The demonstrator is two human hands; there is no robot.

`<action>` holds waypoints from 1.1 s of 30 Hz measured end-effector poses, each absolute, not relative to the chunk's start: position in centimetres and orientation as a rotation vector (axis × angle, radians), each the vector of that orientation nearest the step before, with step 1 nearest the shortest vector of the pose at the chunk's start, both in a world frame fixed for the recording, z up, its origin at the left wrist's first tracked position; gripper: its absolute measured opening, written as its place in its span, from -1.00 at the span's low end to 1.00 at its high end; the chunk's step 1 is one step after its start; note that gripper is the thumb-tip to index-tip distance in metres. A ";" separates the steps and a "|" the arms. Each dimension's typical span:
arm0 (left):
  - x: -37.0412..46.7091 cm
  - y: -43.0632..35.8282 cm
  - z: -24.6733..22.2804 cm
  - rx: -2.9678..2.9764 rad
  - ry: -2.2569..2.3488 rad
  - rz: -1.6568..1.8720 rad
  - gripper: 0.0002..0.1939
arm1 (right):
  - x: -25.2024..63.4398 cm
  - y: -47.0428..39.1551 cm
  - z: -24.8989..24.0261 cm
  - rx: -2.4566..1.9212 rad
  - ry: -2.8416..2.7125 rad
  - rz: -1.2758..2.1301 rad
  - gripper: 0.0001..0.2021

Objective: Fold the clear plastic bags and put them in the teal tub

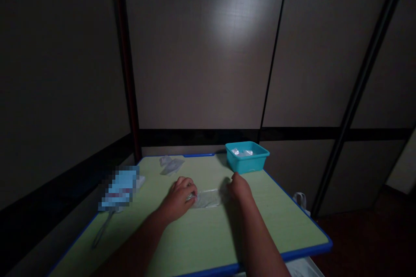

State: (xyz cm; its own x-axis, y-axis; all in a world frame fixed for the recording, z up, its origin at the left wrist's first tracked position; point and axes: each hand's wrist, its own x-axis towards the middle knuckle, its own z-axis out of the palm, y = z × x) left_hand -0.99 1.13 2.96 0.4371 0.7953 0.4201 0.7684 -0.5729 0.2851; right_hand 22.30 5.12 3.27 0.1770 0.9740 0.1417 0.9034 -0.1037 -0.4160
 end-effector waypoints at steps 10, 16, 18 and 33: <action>-1.1 1.1 3.3 2.675 1.458 0.864 -0.85 | 22.2 4.7 3.2 -2.071 -1.764 0.260 -0.74; -1.5 1.4 3.0 2.693 1.574 0.765 -0.76 | 22.3 5.1 3.1 -2.057 -1.754 0.296 -0.70; -1.8 1.8 2.8 2.681 1.683 0.794 -0.75 | 22.3 5.2 3.1 -2.048 -1.752 0.301 -0.70; -2.6 1.3 3.6 2.613 1.375 1.008 -0.88 | 21.8 4.4 3.4 -2.042 -1.815 0.223 -0.76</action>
State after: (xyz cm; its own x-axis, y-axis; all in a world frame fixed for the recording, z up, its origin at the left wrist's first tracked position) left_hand -2.61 1.29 3.55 0.4032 0.7449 0.5315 0.7311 -0.6116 0.3026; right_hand 21.80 4.43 3.36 0.1451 0.9792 0.1421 0.9158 -0.0786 -0.3940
